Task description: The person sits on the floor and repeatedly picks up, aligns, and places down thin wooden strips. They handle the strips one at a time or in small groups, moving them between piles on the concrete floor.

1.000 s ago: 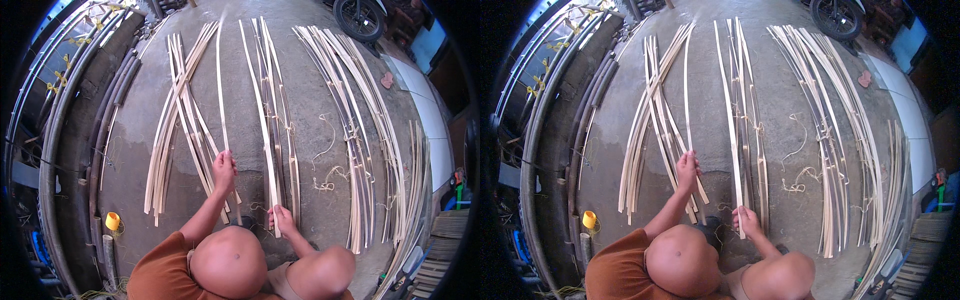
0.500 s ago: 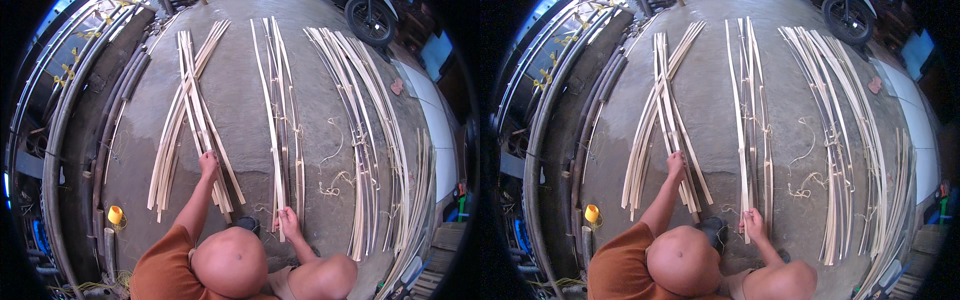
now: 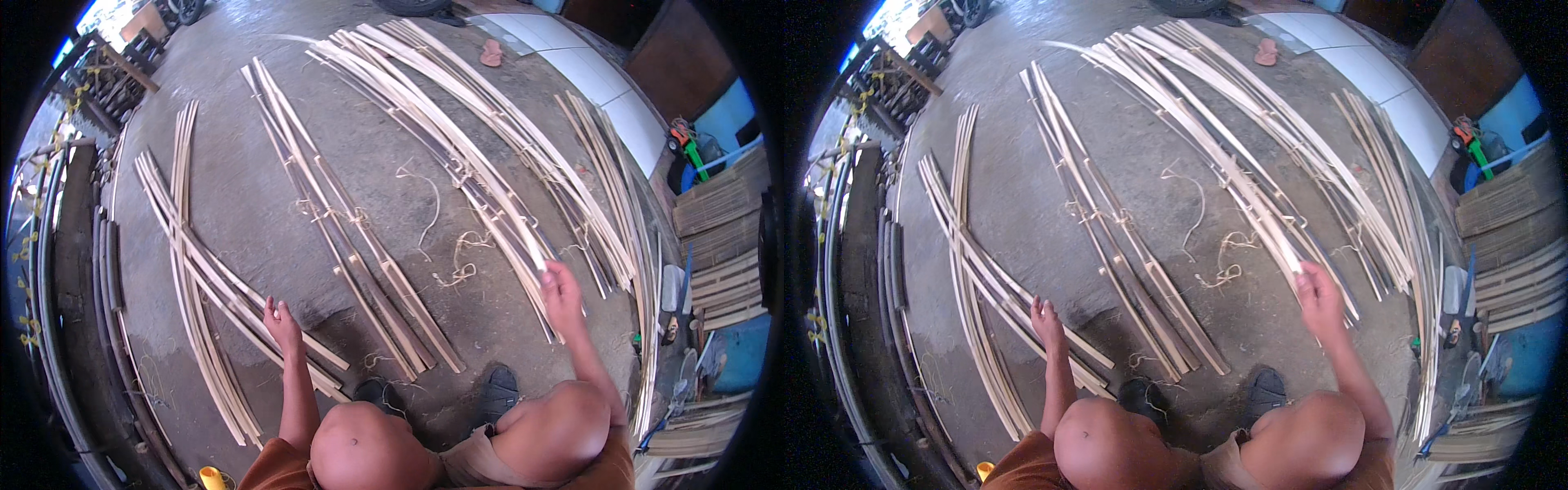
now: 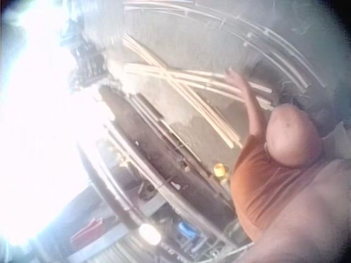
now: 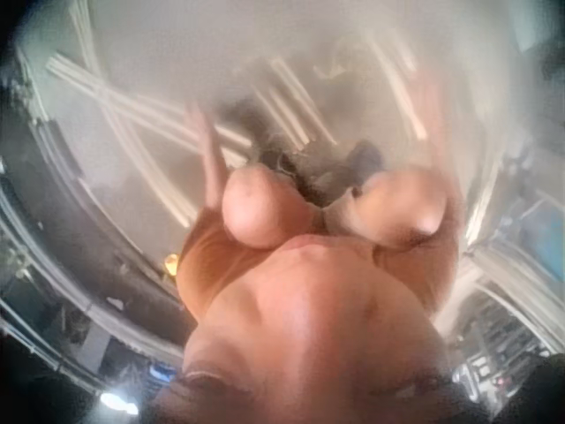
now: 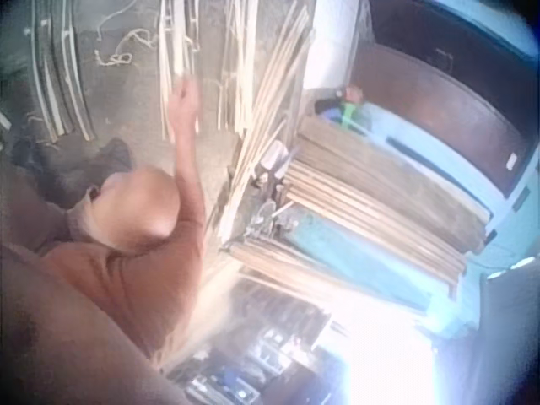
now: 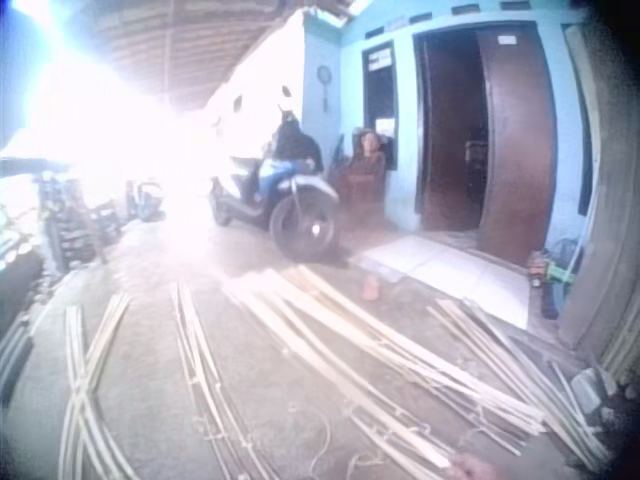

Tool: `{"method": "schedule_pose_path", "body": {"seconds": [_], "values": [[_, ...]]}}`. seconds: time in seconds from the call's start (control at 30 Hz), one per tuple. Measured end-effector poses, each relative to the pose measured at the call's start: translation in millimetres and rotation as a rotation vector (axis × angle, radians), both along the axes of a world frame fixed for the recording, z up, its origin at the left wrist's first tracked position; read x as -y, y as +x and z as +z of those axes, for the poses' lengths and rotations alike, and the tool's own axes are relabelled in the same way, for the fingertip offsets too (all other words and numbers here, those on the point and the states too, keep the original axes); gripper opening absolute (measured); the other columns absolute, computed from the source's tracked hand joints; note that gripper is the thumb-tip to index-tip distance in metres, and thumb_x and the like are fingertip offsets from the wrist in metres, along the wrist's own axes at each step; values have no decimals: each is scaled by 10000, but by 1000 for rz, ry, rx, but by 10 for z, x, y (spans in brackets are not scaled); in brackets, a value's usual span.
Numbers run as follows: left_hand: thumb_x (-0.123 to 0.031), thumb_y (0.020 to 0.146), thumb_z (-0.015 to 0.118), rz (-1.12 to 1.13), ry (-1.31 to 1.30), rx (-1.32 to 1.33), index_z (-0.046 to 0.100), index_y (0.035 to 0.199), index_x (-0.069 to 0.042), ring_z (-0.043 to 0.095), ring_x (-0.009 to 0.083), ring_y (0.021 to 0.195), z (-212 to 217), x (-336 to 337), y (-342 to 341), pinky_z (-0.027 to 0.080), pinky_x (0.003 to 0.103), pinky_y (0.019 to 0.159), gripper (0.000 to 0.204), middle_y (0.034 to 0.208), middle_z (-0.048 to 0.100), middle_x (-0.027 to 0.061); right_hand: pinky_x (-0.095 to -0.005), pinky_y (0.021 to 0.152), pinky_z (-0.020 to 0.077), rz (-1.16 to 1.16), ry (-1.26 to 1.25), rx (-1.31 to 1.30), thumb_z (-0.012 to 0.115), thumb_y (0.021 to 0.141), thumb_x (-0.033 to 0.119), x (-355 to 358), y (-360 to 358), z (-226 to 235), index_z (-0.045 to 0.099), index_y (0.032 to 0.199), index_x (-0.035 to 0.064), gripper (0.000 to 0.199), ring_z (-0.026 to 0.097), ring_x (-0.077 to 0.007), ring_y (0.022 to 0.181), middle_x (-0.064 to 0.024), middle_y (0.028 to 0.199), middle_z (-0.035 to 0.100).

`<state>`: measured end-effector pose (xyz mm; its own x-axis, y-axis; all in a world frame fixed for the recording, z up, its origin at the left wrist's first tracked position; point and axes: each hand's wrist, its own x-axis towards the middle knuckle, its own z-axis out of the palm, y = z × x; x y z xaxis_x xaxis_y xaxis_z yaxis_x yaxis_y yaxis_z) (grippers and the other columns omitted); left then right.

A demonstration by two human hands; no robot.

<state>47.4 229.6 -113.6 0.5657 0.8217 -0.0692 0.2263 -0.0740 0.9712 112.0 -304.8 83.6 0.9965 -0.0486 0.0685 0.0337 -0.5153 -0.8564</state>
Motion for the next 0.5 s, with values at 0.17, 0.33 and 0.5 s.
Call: {"method": "schedule_pose_path", "body": {"seconds": [0.17,0.33,0.5], "values": [[-196,965,549,-164,-64,-61,486,1345,11,506,93,820,492,587,318,448,266,720,438,1175,535,98,-416,694,524,-99,-641,19,538,976,306,1269,354,181,595,1215,84,332,671,-320,764,-194,897,684],[-222,962,569,-251,15,-20,560,1286,-25,570,154,916,472,754,342,483,280,780,379,1136,551,107,-503,771,493,-161,-935,14,472,991,325,2711,786,-209,593,1234,114,344,634,-444,911,-238,1019,663],[-211,934,590,-509,128,-226,582,1240,12,621,250,984,605,1173,218,508,368,843,379,1152,601,190,-495,869,476,-207,-975,-110,456,993,287,3555,708,-821,582,1259,65,369,608,-445,1023,-264,1112,634]]}}
